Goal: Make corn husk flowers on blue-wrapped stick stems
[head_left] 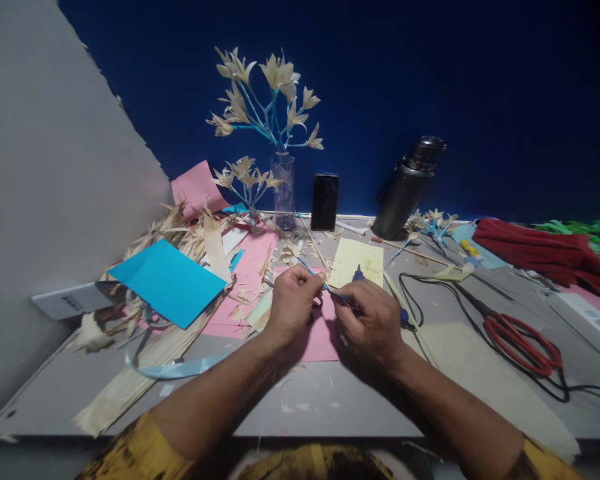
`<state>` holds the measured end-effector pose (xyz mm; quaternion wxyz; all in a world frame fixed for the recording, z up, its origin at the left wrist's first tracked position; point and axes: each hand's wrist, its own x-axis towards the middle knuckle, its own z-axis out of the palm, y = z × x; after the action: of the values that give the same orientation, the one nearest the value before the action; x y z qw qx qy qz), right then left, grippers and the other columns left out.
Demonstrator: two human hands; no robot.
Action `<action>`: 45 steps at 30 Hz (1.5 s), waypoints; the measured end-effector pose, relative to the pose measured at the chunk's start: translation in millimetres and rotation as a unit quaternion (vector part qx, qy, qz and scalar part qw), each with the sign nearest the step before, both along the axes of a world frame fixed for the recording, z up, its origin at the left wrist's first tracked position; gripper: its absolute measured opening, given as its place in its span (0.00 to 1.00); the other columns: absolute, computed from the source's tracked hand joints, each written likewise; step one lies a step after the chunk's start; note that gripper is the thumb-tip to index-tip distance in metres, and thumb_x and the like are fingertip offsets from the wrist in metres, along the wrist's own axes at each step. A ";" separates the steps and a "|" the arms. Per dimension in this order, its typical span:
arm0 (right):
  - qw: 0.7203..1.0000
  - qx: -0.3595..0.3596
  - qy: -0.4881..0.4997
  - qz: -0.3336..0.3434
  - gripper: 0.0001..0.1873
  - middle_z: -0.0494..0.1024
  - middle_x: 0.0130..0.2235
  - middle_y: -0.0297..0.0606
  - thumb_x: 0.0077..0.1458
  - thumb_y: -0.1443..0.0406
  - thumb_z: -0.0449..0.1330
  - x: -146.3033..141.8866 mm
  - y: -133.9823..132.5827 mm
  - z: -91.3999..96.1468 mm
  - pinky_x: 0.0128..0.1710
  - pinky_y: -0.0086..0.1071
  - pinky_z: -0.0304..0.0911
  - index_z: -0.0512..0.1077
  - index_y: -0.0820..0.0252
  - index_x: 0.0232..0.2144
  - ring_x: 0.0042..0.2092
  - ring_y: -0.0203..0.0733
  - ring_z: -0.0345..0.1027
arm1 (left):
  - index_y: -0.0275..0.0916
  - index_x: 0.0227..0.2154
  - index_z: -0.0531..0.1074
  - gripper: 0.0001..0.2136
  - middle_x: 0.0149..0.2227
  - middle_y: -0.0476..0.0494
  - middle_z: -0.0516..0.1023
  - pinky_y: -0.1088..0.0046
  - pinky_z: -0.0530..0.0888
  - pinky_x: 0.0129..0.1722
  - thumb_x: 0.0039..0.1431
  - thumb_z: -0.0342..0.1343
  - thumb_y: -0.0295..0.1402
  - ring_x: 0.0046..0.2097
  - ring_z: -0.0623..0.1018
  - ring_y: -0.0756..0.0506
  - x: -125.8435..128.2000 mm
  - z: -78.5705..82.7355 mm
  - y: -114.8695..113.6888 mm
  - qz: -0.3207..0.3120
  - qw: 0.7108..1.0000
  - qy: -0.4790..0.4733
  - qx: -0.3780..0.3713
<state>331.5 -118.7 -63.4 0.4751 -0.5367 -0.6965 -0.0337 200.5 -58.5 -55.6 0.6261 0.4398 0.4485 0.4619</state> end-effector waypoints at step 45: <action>0.872 -0.307 0.373 0.079 0.11 0.73 0.24 0.33 0.48 0.59 0.62 13.8 8.3 12.6 0.29 0.31 0.55 0.74 0.61 0.23 0.27 0.37 0.62 | 0.39 0.21 0.69 0.13 0.22 0.48 0.72 0.76 0.62 0.21 0.53 0.62 0.40 0.23 0.68 0.51 -6.3 8.3 -1.9 -0.115 0.988 0.094 0.039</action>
<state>345.3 -110.5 -50.8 0.5120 -0.5714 -0.4825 0.4226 194.2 -60.3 -47.2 0.6125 0.5540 0.4339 0.3601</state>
